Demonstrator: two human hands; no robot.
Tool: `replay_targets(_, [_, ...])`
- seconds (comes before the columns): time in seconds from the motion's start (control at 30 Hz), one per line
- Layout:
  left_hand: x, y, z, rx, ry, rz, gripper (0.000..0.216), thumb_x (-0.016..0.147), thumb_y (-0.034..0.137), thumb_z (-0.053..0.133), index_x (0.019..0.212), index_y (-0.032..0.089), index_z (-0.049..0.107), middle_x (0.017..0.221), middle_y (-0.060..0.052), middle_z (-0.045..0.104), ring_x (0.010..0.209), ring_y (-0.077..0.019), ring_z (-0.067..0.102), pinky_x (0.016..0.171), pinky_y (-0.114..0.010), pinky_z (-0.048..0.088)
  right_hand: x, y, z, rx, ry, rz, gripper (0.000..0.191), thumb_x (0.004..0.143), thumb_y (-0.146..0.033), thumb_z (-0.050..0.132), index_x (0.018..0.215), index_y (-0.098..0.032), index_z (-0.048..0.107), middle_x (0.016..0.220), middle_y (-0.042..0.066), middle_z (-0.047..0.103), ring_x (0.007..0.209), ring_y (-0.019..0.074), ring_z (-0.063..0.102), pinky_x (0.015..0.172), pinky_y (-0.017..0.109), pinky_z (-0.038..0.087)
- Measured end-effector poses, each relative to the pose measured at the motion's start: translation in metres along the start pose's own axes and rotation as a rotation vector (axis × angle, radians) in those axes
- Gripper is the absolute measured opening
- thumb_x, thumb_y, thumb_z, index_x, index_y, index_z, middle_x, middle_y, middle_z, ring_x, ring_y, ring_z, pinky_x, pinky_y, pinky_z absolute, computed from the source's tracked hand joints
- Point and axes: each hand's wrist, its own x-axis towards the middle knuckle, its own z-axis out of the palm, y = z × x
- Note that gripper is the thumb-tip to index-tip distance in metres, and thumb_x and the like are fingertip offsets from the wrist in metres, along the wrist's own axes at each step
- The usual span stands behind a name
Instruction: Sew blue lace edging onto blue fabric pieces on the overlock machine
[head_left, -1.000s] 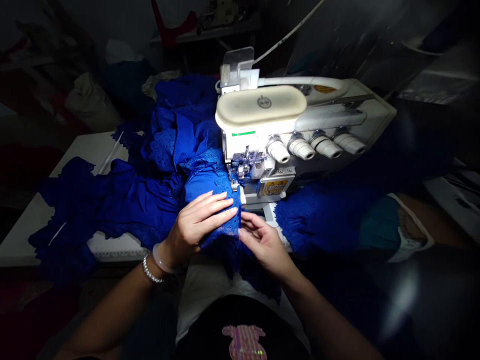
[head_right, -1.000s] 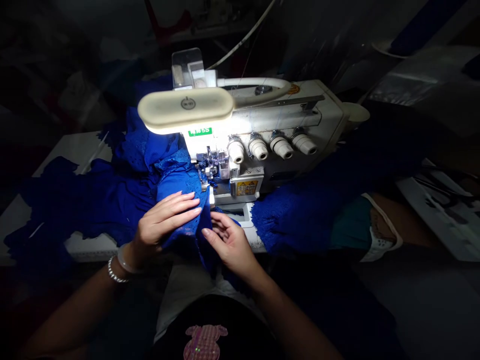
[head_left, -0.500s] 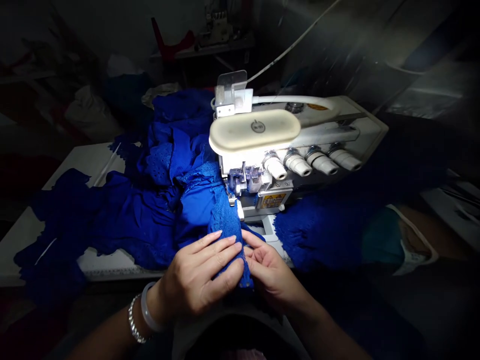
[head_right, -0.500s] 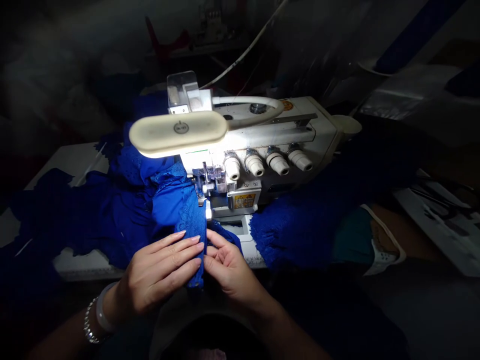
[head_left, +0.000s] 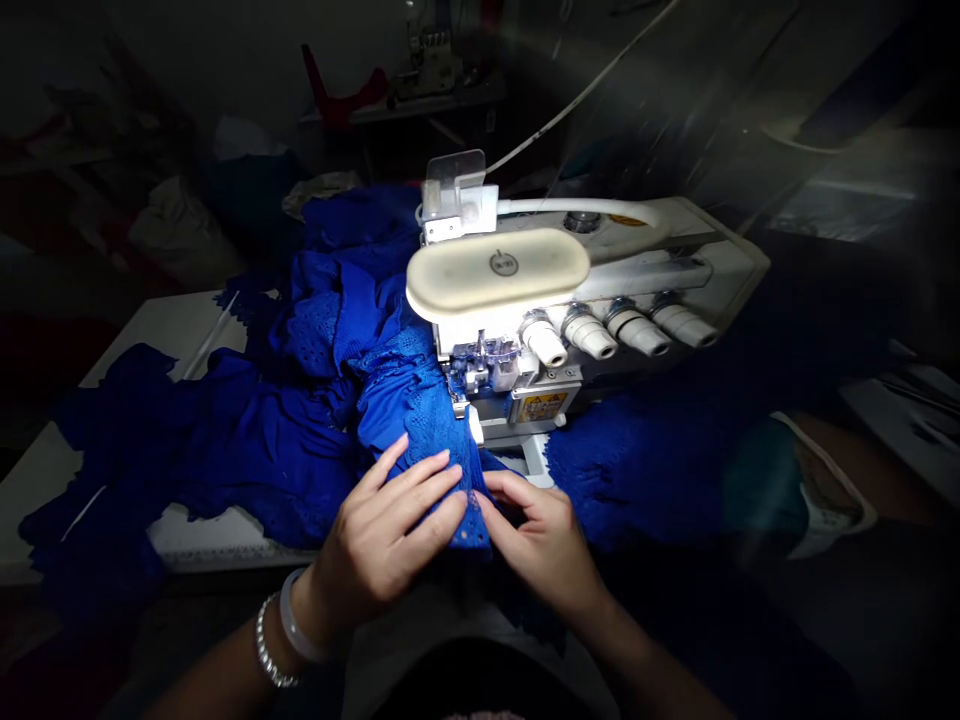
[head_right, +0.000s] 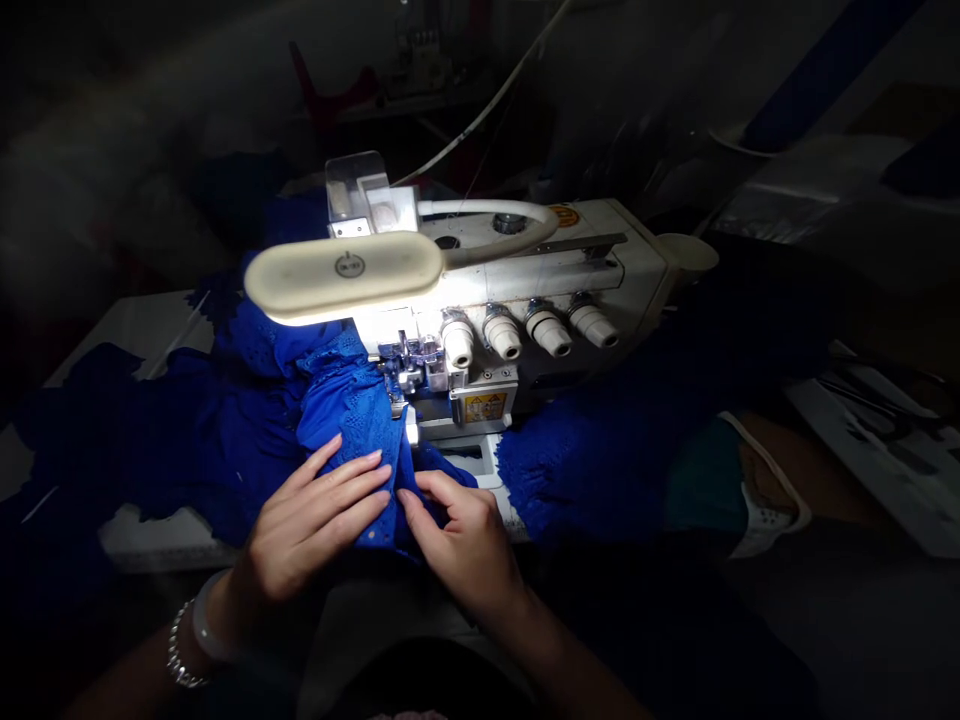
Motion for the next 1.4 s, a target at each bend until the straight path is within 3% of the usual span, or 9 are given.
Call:
replay_targets(0.2, [0.003, 0.010, -0.012, -0.121, 0.046, -0.091, 0.032, 0.101, 0.018, 0.035, 0.125, 0.016, 0.056, 0.118, -0.010, 0.070, 0.123, -0.0188, 0.059, 0.113, -0.048, 0.040, -0.002, 0.003, -0.013, 0.362, -0.147, 0.318, 0.051, 0.070, -0.038, 0.080, 0.114, -0.014, 0.069, 0.074, 0.002, 0.073, 0.059, 0.0121, 0.063, 0.059, 0.024, 0.051])
replay_targets(0.3, [0.005, 0.024, -0.015, -0.096, -0.047, 0.009, 0.032, 0.099, 0.010, 0.036, 0.123, 0.009, 0.058, 0.117, -0.011, 0.071, 0.126, -0.0183, 0.056, 0.114, -0.043, 0.039, -0.001, 0.000, -0.014, 0.528, -0.203, 0.371, 0.057, 0.071, -0.036, 0.082, 0.122, -0.016, 0.066, 0.075, 0.000, 0.072, 0.061, 0.0096, 0.062, 0.062, 0.021, 0.050])
replay_targets(0.43, [0.003, 0.023, -0.007, -0.088, -0.051, 0.023, 0.032, 0.098, 0.008, 0.037, 0.121, 0.009, 0.060, 0.119, -0.011, 0.070, 0.130, -0.0188, 0.052, 0.117, -0.044, 0.034, 0.006, -0.003, -0.011, 0.707, -0.288, 0.357, 0.051, 0.075, -0.033, 0.079, 0.123, -0.021, 0.066, 0.087, 0.002, 0.075, 0.074, 0.0123, 0.068, 0.074, 0.024, 0.053])
replay_targets(0.63, [0.009, -0.006, -0.007, -0.220, 0.041, -0.141, 0.032, 0.099, 0.034, 0.044, 0.119, 0.014, 0.059, 0.119, -0.013, 0.069, 0.124, -0.0251, 0.058, 0.118, -0.056, 0.029, 0.003, -0.008, -0.011, 0.379, -0.196, 0.192, 0.030, 0.082, -0.030, 0.073, 0.109, -0.018, 0.073, 0.094, 0.005, 0.076, 0.088, 0.0168, 0.070, 0.081, 0.026, 0.053])
replay_targets(0.73, [0.013, 0.000, -0.017, -0.217, 0.107, -0.062, 0.028, 0.101, 0.022, 0.041, 0.117, 0.011, 0.060, 0.114, -0.012, 0.071, 0.118, -0.0198, 0.063, 0.118, -0.047, 0.034, -0.004, -0.008, -0.013, 0.496, -0.320, 0.263, 0.039, 0.084, -0.029, 0.072, 0.121, -0.021, 0.067, 0.096, 0.005, 0.076, 0.087, 0.0153, 0.071, 0.079, 0.025, 0.054])
replay_targets(0.93, [0.010, 0.029, -0.020, -0.111, -0.064, 0.067, 0.030, 0.098, 0.010, 0.036, 0.111, 0.006, 0.063, 0.114, -0.013, 0.071, 0.126, -0.0210, 0.056, 0.116, -0.046, 0.037, -0.001, -0.009, -0.010, 0.857, -0.441, 0.377, 0.046, 0.085, -0.025, 0.072, 0.129, -0.024, 0.060, 0.096, 0.004, 0.076, 0.077, 0.0109, 0.071, 0.072, 0.020, 0.054])
replay_targets(1.03, [0.010, 0.030, -0.019, -0.097, -0.063, 0.075, 0.031, 0.098, 0.010, 0.036, 0.112, 0.006, 0.063, 0.115, -0.013, 0.071, 0.128, -0.0218, 0.054, 0.114, -0.046, 0.039, 0.001, -0.012, -0.006, 0.789, -0.436, 0.323, 0.039, 0.087, -0.028, 0.069, 0.125, -0.024, 0.063, 0.097, 0.005, 0.074, 0.083, 0.0141, 0.069, 0.075, 0.024, 0.053])
replay_targets(1.17, [0.012, 0.025, -0.020, -0.079, -0.044, 0.091, 0.033, 0.100, 0.011, 0.032, 0.110, 0.005, 0.064, 0.115, -0.014, 0.071, 0.128, -0.0215, 0.054, 0.115, -0.045, 0.037, -0.003, -0.018, -0.004, 0.377, -0.301, 0.166, 0.017, 0.087, -0.029, 0.068, 0.099, -0.019, 0.074, 0.088, 0.005, 0.073, 0.085, 0.0174, 0.066, 0.085, 0.030, 0.051])
replay_targets(1.4, [0.013, 0.022, -0.021, -0.049, -0.031, 0.091, 0.028, 0.098, 0.010, 0.039, 0.108, 0.006, 0.065, 0.112, -0.012, 0.072, 0.122, -0.0218, 0.059, 0.115, -0.048, 0.037, -0.001, -0.021, -0.005, 0.714, -0.418, 0.345, 0.037, 0.083, -0.031, 0.073, 0.119, -0.021, 0.066, 0.091, 0.004, 0.075, 0.075, 0.0127, 0.069, 0.071, 0.022, 0.052])
